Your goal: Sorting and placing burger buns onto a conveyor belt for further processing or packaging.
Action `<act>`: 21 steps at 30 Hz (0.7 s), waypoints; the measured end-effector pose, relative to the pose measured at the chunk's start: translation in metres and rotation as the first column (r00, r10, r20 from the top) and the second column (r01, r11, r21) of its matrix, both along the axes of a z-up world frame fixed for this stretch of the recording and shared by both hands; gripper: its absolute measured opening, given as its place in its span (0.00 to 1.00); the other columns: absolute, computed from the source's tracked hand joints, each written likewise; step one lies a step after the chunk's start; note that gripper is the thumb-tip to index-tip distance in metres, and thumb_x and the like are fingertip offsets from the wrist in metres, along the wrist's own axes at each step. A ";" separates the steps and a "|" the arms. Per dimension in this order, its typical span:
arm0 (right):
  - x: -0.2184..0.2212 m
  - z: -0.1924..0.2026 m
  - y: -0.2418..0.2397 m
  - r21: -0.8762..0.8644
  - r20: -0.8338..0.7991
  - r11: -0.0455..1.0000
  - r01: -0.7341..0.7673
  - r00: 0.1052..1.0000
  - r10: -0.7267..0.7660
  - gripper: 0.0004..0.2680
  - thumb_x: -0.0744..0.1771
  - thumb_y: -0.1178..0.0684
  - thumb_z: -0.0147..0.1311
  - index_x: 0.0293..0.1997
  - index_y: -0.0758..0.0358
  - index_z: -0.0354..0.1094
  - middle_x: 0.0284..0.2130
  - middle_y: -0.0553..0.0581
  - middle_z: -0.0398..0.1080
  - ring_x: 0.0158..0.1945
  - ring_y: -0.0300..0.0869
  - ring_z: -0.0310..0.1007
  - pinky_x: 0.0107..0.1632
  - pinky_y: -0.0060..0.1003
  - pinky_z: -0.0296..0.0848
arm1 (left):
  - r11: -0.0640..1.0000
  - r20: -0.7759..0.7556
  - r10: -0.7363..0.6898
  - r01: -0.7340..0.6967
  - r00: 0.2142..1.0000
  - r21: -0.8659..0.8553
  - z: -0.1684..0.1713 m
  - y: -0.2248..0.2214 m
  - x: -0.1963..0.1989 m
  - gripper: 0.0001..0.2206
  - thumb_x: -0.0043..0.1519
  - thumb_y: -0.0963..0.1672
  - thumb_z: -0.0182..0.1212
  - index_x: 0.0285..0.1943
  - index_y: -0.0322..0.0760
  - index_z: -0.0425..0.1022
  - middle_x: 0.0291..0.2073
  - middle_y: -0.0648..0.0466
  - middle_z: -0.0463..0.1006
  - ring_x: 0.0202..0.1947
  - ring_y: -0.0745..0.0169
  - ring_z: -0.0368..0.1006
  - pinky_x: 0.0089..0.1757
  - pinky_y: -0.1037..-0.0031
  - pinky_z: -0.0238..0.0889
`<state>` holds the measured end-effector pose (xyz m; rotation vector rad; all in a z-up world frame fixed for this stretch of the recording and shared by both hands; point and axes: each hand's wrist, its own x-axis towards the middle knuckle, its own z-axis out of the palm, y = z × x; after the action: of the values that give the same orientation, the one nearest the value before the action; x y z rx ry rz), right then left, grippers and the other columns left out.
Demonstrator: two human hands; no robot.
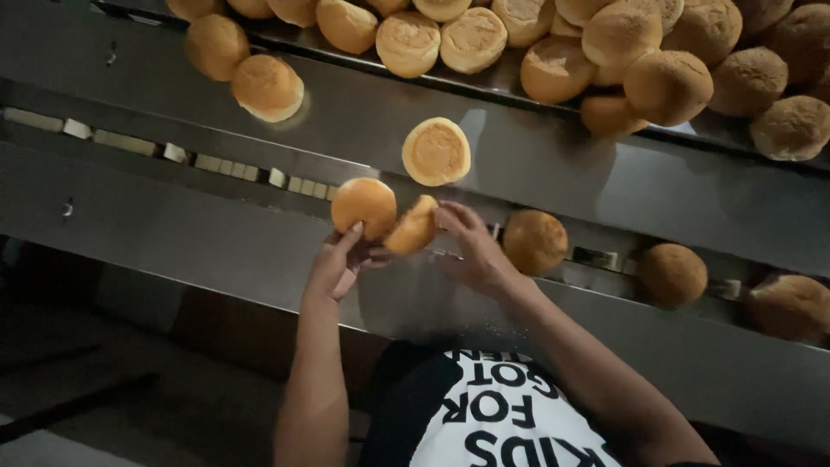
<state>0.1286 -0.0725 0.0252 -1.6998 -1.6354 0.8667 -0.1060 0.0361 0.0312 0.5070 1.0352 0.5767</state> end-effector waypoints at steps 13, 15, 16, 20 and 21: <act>0.015 -0.009 -0.006 -0.174 0.287 0.873 0.456 0.871 -0.398 0.20 0.60 0.43 0.65 0.56 0.48 0.68 0.47 0.52 0.67 0.46 0.56 0.75 0.45 0.50 0.78 | 0.961 -0.227 -0.275 0.275 0.934 -0.029 -0.076 0.071 0.000 0.28 0.59 0.52 0.71 0.55 0.23 0.71 0.33 0.32 0.80 0.23 0.37 0.80 0.27 0.53 0.76; 0.021 0.039 -0.011 -0.397 0.397 0.679 0.617 0.783 -0.479 0.20 0.64 0.36 0.61 0.55 0.59 0.71 0.45 0.65 0.72 0.45 0.63 0.77 0.45 0.56 0.76 | 0.874 -0.455 -0.441 0.485 0.773 -0.023 -0.090 0.083 0.002 0.28 0.61 0.54 0.68 0.56 0.23 0.73 0.24 0.31 0.79 0.11 0.43 0.74 0.15 0.62 0.67; 0.026 0.019 -0.012 -0.407 0.400 0.664 0.627 0.776 -0.487 0.20 0.64 0.36 0.61 0.55 0.59 0.71 0.45 0.65 0.72 0.45 0.63 0.77 0.45 0.56 0.76 | 0.865 -0.452 -0.460 0.500 0.764 -0.035 -0.080 0.085 0.010 0.28 0.61 0.54 0.68 0.56 0.23 0.73 0.24 0.31 0.79 0.11 0.43 0.74 0.15 0.62 0.67; 0.046 -0.058 -0.021 -0.325 0.558 0.602 0.729 0.662 -0.501 0.22 0.67 0.30 0.55 0.59 0.56 0.66 0.48 0.63 0.70 0.43 0.62 0.78 0.45 0.55 0.76 | 0.482 -0.979 -0.013 0.859 0.204 0.173 -0.026 0.074 0.046 0.26 0.66 0.54 0.60 0.66 0.37 0.70 0.49 0.40 0.79 0.47 0.43 0.80 0.41 0.55 0.75; 0.053 -0.076 -0.022 -0.290 0.559 0.605 0.742 0.644 -0.522 0.22 0.67 0.32 0.55 0.58 0.58 0.64 0.48 0.66 0.70 0.42 0.66 0.78 0.44 0.59 0.75 | 0.357 -0.945 0.153 0.875 0.289 0.326 -0.010 0.065 0.056 0.20 0.69 0.50 0.59 0.65 0.36 0.70 0.49 0.42 0.78 0.46 0.44 0.80 0.42 0.57 0.74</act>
<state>0.1820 -0.0945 -0.0512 -2.7758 -0.8526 0.5758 -0.0504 0.1013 0.0208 2.2737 1.4598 0.1566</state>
